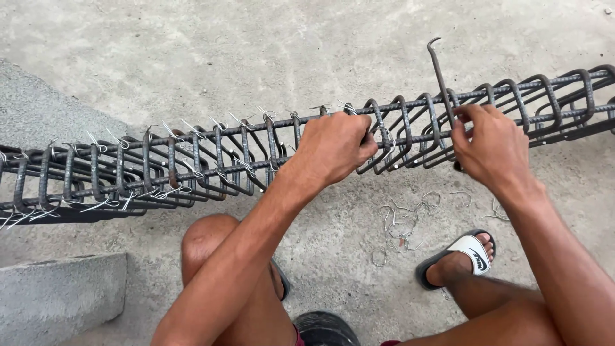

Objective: Using a manual hook tool to twist and secure wire ties around rebar intersections on a reinforcement cage

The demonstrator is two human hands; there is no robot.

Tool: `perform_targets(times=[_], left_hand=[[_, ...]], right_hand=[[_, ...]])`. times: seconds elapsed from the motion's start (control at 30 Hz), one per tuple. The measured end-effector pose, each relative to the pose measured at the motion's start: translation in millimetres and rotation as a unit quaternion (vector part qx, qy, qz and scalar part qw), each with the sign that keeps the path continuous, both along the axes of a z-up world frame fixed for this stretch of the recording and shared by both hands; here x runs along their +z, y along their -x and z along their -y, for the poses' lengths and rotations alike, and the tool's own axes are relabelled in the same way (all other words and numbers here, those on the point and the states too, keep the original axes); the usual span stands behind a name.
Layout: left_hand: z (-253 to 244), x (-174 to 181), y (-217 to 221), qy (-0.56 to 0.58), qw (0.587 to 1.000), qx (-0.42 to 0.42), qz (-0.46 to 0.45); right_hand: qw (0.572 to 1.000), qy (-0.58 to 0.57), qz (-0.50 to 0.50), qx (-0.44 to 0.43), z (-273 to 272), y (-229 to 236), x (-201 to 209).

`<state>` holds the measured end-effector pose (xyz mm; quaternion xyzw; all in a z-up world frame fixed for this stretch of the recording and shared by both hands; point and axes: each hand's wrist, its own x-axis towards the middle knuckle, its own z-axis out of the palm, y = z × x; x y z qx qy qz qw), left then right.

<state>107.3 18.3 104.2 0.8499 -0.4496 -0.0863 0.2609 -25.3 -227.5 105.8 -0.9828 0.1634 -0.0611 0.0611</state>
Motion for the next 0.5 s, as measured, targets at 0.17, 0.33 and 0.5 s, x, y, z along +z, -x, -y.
perform_targets(times=[0.17, 0.33, 0.5], left_hand=[[7, -4, 4, 0.044, 0.998, -0.003, 0.055], [17, 13, 14, 0.185, 0.957, 0.008, 0.222], [22, 14, 23, 0.216, 0.947, 0.0, 0.238]], right_hand=[[0.987, -0.152, 0.017, 0.054, -51, 16, 22], [0.98, -0.186, -0.004, 0.075, -87, 27, 34], [0.925, -0.378, 0.015, 0.03, -95, 37, 45]])
